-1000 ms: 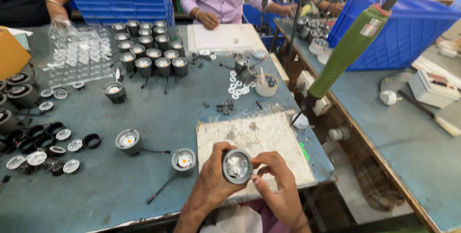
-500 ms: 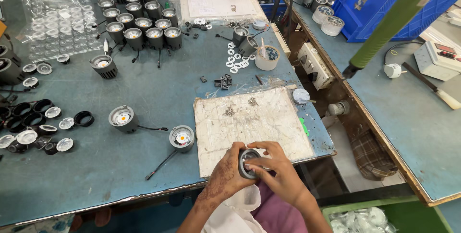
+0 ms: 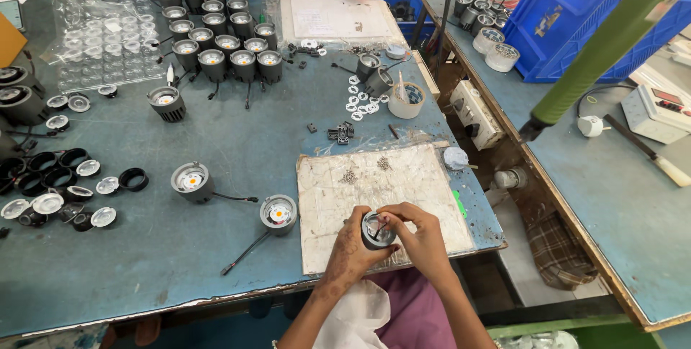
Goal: The person assembles LED light fixtures at a factory workstation. They use a green electric screwdriver to secure screws into the metal housing, insert LED modules, and attach black plastic covers. The person handles multiple units sequentially, placing finished items on the table.
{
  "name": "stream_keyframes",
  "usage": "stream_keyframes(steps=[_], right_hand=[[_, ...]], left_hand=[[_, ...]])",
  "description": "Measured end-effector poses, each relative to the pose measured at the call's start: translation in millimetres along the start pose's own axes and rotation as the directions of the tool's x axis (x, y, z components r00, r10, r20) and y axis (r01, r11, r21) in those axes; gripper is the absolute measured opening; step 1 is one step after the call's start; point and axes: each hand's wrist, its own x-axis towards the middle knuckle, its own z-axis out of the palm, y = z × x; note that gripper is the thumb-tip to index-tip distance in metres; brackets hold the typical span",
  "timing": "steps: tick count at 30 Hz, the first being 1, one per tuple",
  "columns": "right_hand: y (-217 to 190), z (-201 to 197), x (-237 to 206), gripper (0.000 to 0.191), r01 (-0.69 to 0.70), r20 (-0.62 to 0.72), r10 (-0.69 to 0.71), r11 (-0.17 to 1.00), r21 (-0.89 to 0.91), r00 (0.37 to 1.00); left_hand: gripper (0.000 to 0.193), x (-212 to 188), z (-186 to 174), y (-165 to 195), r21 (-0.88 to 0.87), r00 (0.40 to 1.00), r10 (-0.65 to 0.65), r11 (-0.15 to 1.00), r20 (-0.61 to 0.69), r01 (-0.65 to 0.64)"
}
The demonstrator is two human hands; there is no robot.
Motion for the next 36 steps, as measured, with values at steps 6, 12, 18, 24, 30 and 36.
stream_keyframes(steps=[6, 12, 18, 24, 30, 36], right_hand=[[16, 3, 8, 0.02, -0.038, -0.044, 0.042, 0.996, 0.081, 0.998], [21, 5, 9, 0.021, -0.021, -0.124, 0.043, 0.984, 0.178, 0.991], [25, 6, 10, 0.02, -0.013, -0.117, 0.044, 0.969, 0.246, 0.992], [38, 9, 9, 0.022, -0.026, -0.066, 0.054, 0.93, 0.366, 0.996], [50, 14, 6, 0.028, -0.134, 0.045, 0.128, 0.868, 0.477, 0.991], [41, 5, -5, 0.034, -0.184, 0.193, 0.103, 0.866, 0.465, 0.976]], left_hand=[[0.074, 3, 0, -4, 0.175, 0.992, 0.11, 0.98, -0.064, -0.097], [0.08, 2, -7, -10, 0.037, 0.965, 0.247, 0.969, -0.094, -0.244], [0.037, 18, -18, -3, 0.135, 0.937, 0.342, 0.934, -0.062, -0.332], [0.029, 19, -19, -4, 0.197, 0.968, 0.249, 0.95, -0.008, -0.243], [0.046, 4, -15, -18, 0.06, 0.973, 0.232, 0.971, 0.007, -0.232], [0.052, -12, 12, -18, 0.048, 0.935, 0.224, 0.975, -0.274, -0.219]])
